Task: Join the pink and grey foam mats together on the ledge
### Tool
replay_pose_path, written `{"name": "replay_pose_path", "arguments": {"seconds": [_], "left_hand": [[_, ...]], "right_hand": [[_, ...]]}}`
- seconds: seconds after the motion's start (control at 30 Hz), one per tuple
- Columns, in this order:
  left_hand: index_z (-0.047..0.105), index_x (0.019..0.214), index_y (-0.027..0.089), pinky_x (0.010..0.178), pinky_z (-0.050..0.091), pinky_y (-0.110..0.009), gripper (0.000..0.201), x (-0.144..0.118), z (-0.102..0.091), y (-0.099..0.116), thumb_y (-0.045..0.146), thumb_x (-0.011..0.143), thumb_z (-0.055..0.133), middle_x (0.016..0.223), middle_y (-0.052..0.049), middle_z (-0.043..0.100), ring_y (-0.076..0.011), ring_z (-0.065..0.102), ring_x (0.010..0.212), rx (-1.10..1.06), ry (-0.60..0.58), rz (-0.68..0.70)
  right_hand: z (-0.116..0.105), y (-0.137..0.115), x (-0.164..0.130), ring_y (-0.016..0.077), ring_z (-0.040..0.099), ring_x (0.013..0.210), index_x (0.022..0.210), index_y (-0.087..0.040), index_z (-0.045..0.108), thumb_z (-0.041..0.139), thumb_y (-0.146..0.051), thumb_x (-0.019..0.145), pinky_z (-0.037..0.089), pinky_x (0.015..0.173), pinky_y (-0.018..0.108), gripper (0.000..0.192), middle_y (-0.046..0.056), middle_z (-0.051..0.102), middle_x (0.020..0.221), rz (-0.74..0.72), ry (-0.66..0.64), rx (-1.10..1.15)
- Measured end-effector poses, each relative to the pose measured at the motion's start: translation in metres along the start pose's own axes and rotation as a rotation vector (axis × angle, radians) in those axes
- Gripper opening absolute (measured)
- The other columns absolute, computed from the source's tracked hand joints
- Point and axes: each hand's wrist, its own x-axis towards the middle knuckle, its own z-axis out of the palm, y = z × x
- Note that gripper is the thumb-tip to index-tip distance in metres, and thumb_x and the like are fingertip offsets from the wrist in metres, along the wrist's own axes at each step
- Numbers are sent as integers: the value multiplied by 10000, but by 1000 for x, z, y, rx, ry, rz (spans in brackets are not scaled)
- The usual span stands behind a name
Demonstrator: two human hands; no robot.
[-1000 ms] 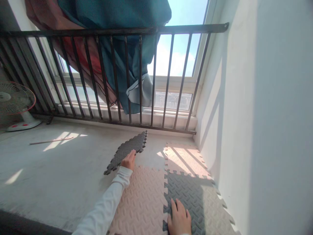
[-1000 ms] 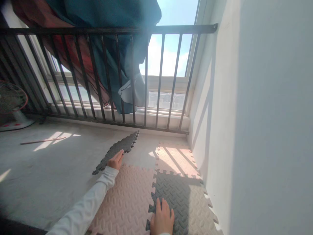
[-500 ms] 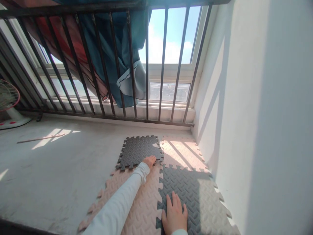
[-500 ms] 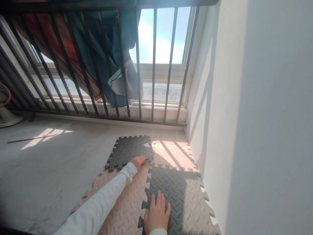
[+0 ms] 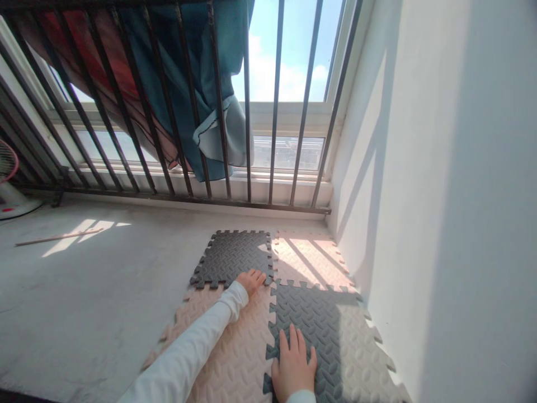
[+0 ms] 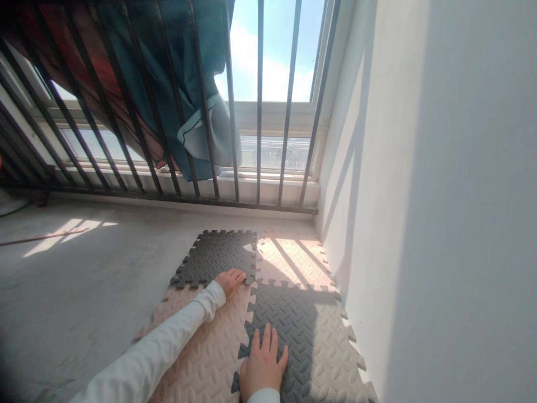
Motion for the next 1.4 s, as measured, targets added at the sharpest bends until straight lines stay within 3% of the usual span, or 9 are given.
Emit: {"name": "replay_pose_path", "arguments": {"seconds": [0.1,0.17,0.27,0.37,0.5,0.67,0.8,1.07,1.4], "left_hand": [[564,934,110,671,433,-358,234,8,-8,4,119,745,426,905,-139,559,-248,523,867,81,21,-247],[574,906,95,626,434,-335,233,14,-12,3,101,750,400,910,-141,541,-231,547,807,68,-33,-373],[564,935,108,569,431,-296,258,23,-18,-3,124,780,359,956,-123,519,-188,574,704,20,-65,-489],[546,968,156,590,441,-272,258,27,-27,-8,187,802,351,989,-88,508,-165,585,701,4,25,-551],[529,1014,157,607,456,-247,294,26,-31,-4,172,806,322,989,-90,515,-160,590,736,-3,44,-433],[516,1044,82,597,472,-284,326,27,-17,9,91,781,324,982,-155,516,-196,602,738,35,-159,-296],[556,959,67,582,471,-316,301,28,-11,17,50,749,341,925,-146,522,-216,607,710,34,-224,-261],[598,902,44,604,470,-314,323,30,-24,27,12,762,309,883,-148,517,-199,602,718,39,-250,-278],[623,879,21,641,469,-354,312,59,-47,33,-13,727,353,903,-172,510,-241,565,805,59,-245,-240]], "right_hand": [[1,0,0,212,272,1224,1201,-255,442,374,-230,626,186,958,511,580,26,315,1335,3,12,2],[1,0,-1,213,276,1222,1199,-254,445,374,-228,625,183,958,512,579,30,319,1332,3,19,1],[1,-1,-1,216,272,1223,1201,-255,443,377,-227,624,177,959,513,581,33,318,1334,3,18,-5],[1,-1,-1,221,261,1228,1208,-256,433,373,-220,624,170,959,519,588,25,311,1340,3,9,-10],[2,-2,-1,226,258,1229,1212,-258,427,365,-205,629,169,955,525,589,27,306,1344,-2,13,-12],[3,-1,-1,236,268,1223,1205,-255,437,374,-207,624,169,952,531,587,37,321,1337,-2,21,-8],[4,0,-1,233,264,1225,1207,-264,432,369,-205,642,164,957,525,572,39,320,1339,-7,33,-6],[4,0,-1,236,259,1226,1204,-264,435,381,-208,657,152,960,528,553,45,318,1341,-8,26,16],[1,0,-3,227,258,1228,1206,-265,433,376,-213,651,144,966,517,561,38,312,1343,-4,26,27]]}}
